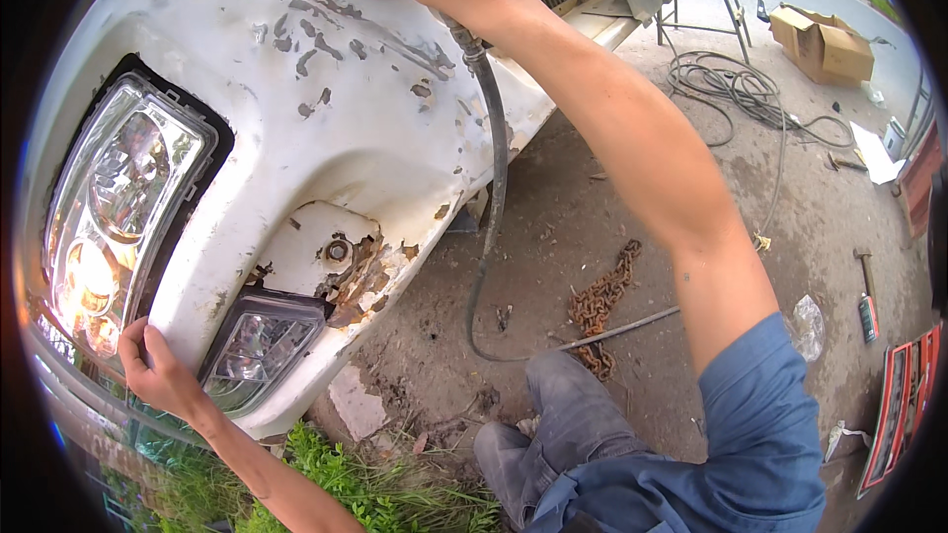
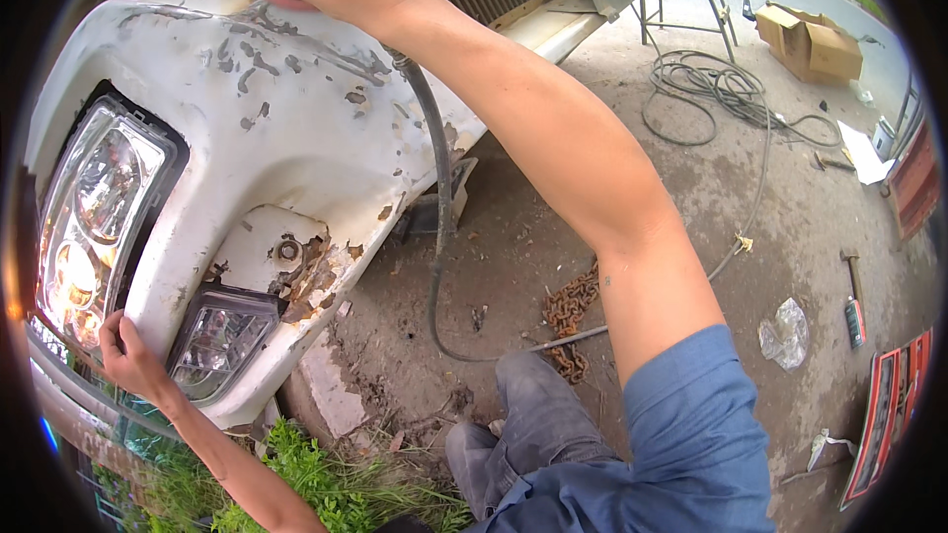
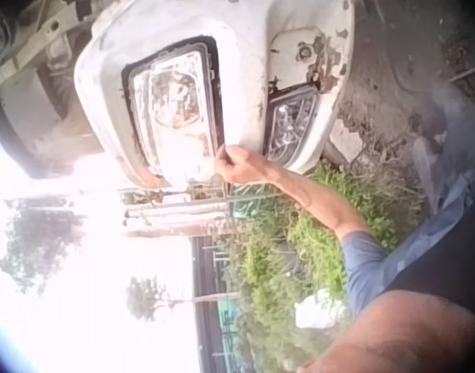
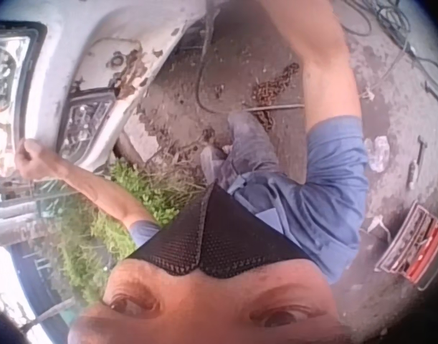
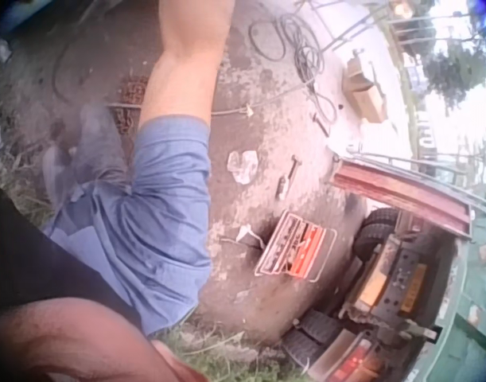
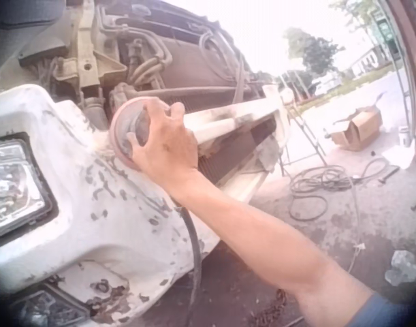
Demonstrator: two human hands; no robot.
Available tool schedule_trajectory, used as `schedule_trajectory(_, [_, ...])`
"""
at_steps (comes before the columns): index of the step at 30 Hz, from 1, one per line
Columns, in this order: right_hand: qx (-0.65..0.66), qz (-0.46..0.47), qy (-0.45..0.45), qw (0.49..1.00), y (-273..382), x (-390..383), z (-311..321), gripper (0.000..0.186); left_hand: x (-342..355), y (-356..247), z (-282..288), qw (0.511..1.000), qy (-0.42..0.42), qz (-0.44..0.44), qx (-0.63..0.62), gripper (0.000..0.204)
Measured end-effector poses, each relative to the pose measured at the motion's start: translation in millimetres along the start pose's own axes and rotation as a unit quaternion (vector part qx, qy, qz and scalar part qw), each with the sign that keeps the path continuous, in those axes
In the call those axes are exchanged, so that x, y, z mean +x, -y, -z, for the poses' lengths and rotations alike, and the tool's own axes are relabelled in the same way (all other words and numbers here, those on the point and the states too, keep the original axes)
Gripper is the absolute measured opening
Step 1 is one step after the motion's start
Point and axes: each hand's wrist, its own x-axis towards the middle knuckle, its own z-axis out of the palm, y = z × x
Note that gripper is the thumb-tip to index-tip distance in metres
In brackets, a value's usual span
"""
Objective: The person applies a sanding disc to a handheld power sander and then sands the damaged surface of a white truck bumper.
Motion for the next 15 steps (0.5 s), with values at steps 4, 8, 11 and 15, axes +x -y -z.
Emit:
schedule_trajectory(4, [0.007, 0.025, -0.019, 0.999, -13, -6, -3, 0.055, -1, -1, 2, 1.0, 0.0, -0.007, 0.006, 0.019])
schedule_trajectory(8, [-0.03, -0.032, -0.05, 0.998, -39, -3, 2, 0.054, -3, -4, 1, 1.0, -0.009, -0.014, 0.022, 0.019])
schedule_trajectory(11, [-0.033, -0.014, -0.076, 0.996, -56, -2, 3, 0.053, -2, -4, 0, 0.999, -0.001, -0.016, 0.029, 0.019])
schedule_trajectory(15, [-0.068, -0.046, -0.103, 0.991, -92, 10, 1, 0.054, -3, -7, -2, 0.999, -0.001, -0.015, 0.042, 0.019])
